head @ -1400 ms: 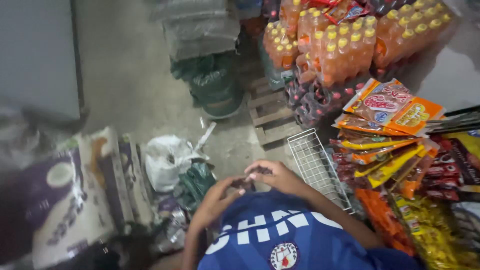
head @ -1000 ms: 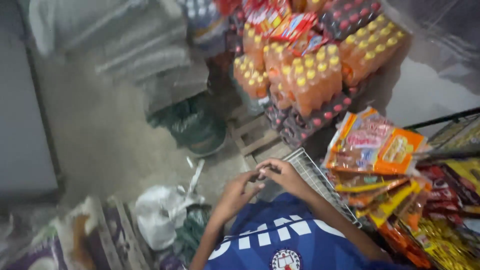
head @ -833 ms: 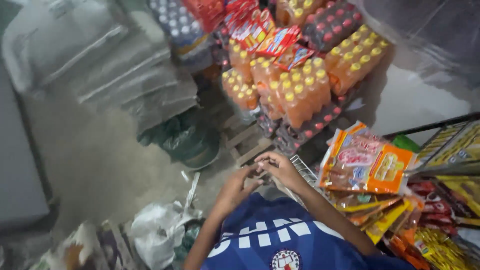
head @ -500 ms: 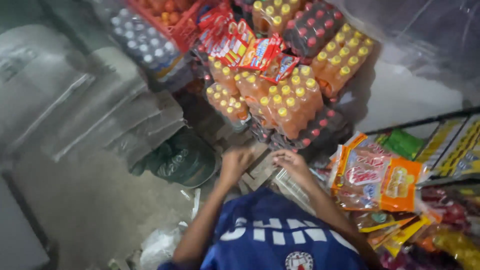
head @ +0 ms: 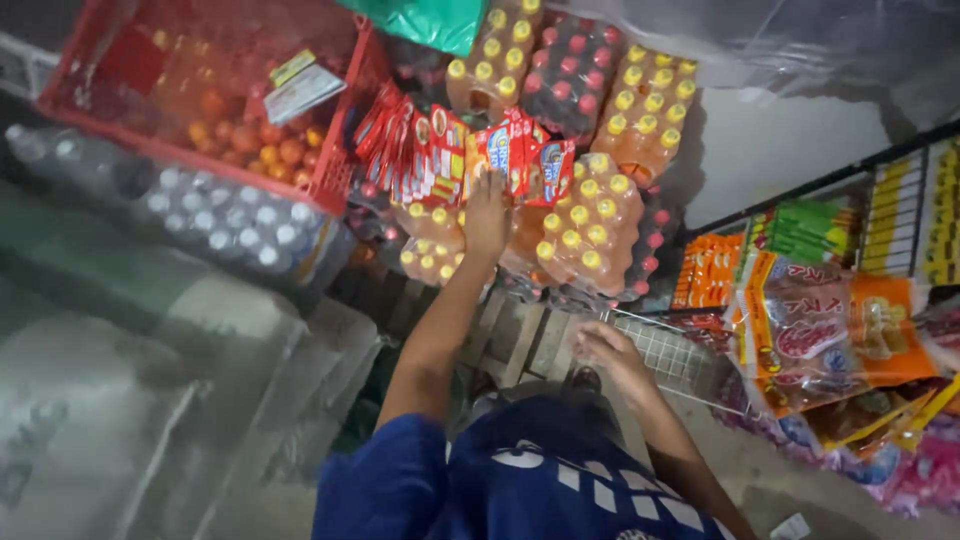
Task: Organizing and stocking seasoning packets and baking soda on retail shelves.
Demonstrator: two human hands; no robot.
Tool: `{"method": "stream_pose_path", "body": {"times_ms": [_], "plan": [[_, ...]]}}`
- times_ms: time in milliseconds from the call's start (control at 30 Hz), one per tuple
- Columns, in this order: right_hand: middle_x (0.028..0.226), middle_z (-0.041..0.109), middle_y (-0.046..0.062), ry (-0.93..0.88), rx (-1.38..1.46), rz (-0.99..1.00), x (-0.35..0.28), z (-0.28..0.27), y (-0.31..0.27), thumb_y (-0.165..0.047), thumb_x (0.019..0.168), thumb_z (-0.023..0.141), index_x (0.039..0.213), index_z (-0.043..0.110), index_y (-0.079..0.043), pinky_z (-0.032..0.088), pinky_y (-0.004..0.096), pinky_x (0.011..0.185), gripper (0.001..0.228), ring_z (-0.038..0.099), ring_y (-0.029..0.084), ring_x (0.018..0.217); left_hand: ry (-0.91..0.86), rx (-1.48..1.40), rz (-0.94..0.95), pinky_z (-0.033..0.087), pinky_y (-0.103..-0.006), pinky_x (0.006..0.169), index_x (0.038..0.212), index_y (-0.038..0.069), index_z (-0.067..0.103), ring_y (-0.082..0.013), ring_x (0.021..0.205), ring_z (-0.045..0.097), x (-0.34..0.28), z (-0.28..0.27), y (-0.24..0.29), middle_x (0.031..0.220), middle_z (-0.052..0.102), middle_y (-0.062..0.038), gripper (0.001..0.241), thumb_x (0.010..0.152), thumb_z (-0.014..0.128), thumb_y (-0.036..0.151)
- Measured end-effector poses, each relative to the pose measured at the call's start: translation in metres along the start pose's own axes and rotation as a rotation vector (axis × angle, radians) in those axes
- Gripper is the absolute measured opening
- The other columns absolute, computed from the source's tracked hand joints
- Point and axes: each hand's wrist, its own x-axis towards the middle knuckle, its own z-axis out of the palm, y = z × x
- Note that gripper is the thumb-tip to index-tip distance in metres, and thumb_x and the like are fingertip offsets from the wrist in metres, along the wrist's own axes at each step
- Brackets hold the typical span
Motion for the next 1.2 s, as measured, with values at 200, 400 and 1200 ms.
{"method": "stream_pose_path", "body": {"times_ms": [200, 400, 1200], "plan": [[0.109, 0.075, 0.008, 0.134, 0.030, 0.071, -0.020, 0.016, 0.007, -0.023, 0.099, 0.060, 0.124, 0.068, -0.003, 0.056, 0.033, 0.088, 0.033, 0.073, 0.020, 0.097, -0.138, 0.110, 0.027, 0.044, -0.0473, 0.111, 0.150, 0.001, 0.043, -0.0387, 0.138, 0.050, -0.003, 0.039, -0.036, 0.152, 0.049, -0.022, 0.058, 0.095, 0.058, 0.014], [0.110, 0.075, 0.011, 0.206, 0.039, 0.092, -0.026, 0.044, -0.008, -0.023, 0.100, 0.059, 0.125, 0.068, -0.005, 0.056, 0.034, 0.091, 0.033, 0.073, 0.020, 0.098, -0.087, 0.206, 0.163, 0.057, -0.0401, 0.095, 0.144, 0.006, 0.051, -0.0310, 0.116, 0.068, 0.004, 0.039, -0.051, 0.140, 0.064, -0.014, 0.052, 0.092, 0.055, 0.006], [0.107, 0.077, 0.006, 0.212, 0.100, 0.130, -0.002, 0.095, 0.041, -0.015, 0.092, 0.068, 0.122, 0.071, -0.003, 0.057, 0.033, 0.085, 0.032, 0.073, 0.016, 0.095, -0.166, -0.922, -0.425, 0.058, -0.0319, 0.083, 0.133, -0.001, 0.057, -0.0165, 0.098, 0.067, -0.180, -0.163, 0.050, 0.115, 0.064, -0.007, 0.049, 0.094, 0.068, 0.025]]}}
